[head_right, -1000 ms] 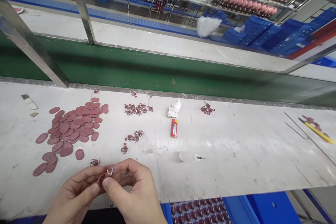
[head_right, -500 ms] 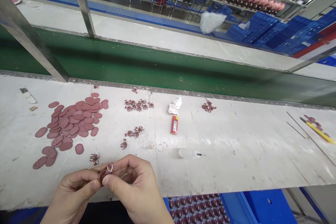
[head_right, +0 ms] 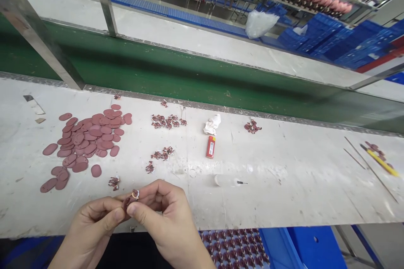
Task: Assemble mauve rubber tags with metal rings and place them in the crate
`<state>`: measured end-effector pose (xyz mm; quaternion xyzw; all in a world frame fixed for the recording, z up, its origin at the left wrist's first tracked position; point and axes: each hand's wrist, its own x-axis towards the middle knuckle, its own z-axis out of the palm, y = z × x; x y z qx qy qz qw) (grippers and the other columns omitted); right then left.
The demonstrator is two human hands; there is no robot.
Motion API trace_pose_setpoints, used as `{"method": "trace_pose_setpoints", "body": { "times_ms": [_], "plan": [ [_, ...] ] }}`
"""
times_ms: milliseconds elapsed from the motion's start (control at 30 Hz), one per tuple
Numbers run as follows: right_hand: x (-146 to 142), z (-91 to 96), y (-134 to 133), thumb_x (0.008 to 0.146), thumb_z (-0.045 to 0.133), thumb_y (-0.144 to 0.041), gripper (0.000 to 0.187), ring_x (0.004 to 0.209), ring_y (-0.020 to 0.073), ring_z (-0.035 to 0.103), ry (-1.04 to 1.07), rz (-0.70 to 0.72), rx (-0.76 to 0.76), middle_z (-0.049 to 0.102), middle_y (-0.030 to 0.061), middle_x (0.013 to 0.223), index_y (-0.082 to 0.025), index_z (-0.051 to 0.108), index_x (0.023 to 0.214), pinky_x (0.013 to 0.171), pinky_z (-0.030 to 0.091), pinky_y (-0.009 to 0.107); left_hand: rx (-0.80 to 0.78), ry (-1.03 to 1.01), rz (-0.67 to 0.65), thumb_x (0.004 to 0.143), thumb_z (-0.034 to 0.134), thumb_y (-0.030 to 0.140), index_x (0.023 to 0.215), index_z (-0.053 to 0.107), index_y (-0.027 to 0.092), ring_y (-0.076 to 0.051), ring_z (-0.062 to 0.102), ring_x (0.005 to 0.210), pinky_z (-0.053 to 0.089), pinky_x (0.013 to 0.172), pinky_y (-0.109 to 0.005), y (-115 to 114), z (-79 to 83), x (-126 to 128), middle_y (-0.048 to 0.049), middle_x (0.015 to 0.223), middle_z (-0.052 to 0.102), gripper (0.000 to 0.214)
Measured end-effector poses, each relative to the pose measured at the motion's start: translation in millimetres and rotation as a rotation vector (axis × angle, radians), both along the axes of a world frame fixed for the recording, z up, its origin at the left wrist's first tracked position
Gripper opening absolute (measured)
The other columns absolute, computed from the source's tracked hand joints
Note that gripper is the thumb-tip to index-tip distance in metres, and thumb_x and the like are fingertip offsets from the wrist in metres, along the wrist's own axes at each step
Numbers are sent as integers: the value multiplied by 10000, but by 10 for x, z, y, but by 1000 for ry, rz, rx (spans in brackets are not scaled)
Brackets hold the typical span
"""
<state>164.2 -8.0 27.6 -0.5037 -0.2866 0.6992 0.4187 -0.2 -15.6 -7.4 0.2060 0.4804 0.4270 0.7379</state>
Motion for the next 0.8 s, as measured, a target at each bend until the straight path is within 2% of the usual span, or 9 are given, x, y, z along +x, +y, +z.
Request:
{"method": "trace_pose_setpoints", "body": {
  "times_ms": [267, 433, 633, 800],
  "plan": [
    [54, 72, -22, 743, 892, -280, 154, 644, 99, 594, -220, 30, 43, 726, -40, 739, -235, 758, 806, 618, 478, 213, 19, -18, -50, 748, 883, 370, 661, 824, 216, -346, 731, 1104, 569, 1005, -405, -32, 28, -11, -99, 1006, 850, 186],
    [58, 110, -35, 788, 848, -275, 99, 687, 114, 618, -314, 46, 100, 742, -26, 768, -239, 762, 821, 673, 501, 235, 34, -27, -55, 763, 871, 365, 681, 830, 225, -349, 720, 1123, 567, 1020, -427, -27, 42, -8, -90, 1035, 846, 167],
    [-4, 54, -54, 720, 926, -311, 225, 754, 133, 697, -125, -8, 19, 811, 14, 849, -219, 751, 827, 734, 550, 240, 12, -23, -15, 724, 897, 394, 667, 832, 220, -360, 725, 1102, 570, 1021, -444, -56, 72, -4, -98, 1017, 844, 193],
    [-24, 26, -69, 745, 924, -315, 213, 754, 112, 721, -4, -41, 31, 802, 2, 809, -219, 754, 833, 740, 567, 207, 14, -26, -17, 722, 900, 390, 669, 836, 231, -335, 743, 1070, 578, 1008, -405, -68, 63, -6, -85, 1019, 847, 179]
  ]
}}
